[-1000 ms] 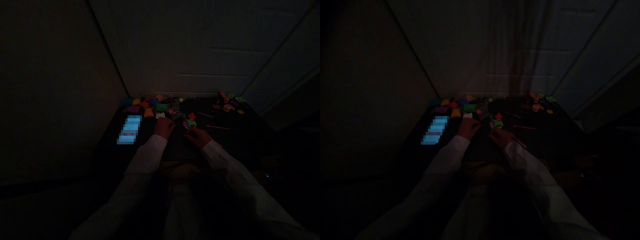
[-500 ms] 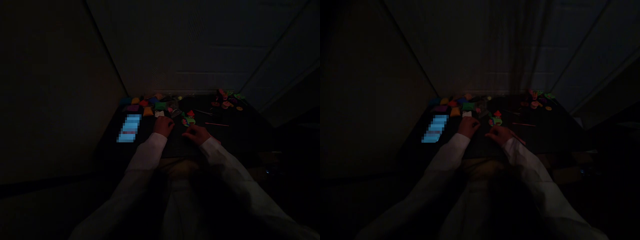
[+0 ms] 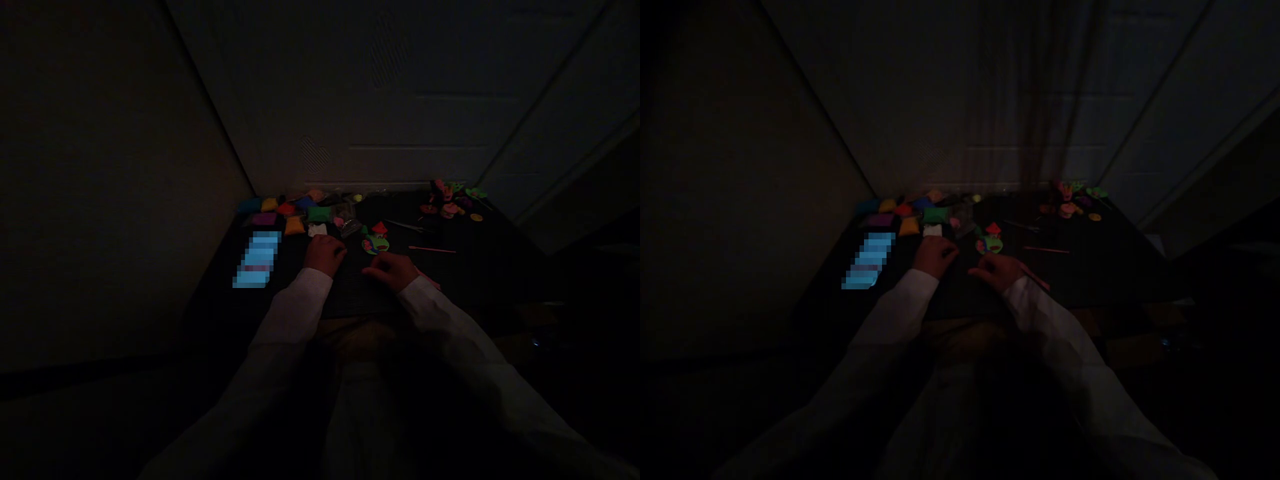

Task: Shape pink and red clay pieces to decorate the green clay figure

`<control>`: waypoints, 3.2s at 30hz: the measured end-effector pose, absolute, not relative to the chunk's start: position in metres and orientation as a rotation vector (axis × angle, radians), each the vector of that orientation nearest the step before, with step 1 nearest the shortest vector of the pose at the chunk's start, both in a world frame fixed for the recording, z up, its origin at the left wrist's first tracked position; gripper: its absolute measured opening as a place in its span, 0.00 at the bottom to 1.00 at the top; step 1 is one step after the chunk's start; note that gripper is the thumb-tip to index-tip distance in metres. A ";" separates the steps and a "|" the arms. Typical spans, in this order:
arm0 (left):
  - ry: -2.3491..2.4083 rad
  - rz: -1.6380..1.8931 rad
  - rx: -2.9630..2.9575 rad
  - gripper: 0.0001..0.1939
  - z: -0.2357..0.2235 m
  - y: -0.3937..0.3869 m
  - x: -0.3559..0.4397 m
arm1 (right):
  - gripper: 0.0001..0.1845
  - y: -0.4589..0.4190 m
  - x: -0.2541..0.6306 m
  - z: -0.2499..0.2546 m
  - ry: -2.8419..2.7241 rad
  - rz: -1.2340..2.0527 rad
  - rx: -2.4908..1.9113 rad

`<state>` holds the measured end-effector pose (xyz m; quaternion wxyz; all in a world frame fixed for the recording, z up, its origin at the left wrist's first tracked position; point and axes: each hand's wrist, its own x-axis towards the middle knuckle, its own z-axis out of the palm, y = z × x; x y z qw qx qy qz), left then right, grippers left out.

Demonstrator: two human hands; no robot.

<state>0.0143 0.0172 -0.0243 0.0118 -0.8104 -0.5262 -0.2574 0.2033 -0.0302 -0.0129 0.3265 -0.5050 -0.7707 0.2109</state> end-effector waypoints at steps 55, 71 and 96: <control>-1.715 -0.826 -2.483 0.11 -0.021 0.014 0.015 | 0.13 -0.030 0.205 -0.013 -2.041 0.558 -1.365; -1.728 -0.840 -2.471 0.12 -0.021 0.013 0.015 | 0.12 -0.026 0.207 -0.017 -2.046 0.613 -1.354; -1.730 -0.878 -2.446 0.12 -0.021 0.012 0.015 | 0.16 -0.028 0.207 -0.015 -2.040 0.610 -1.377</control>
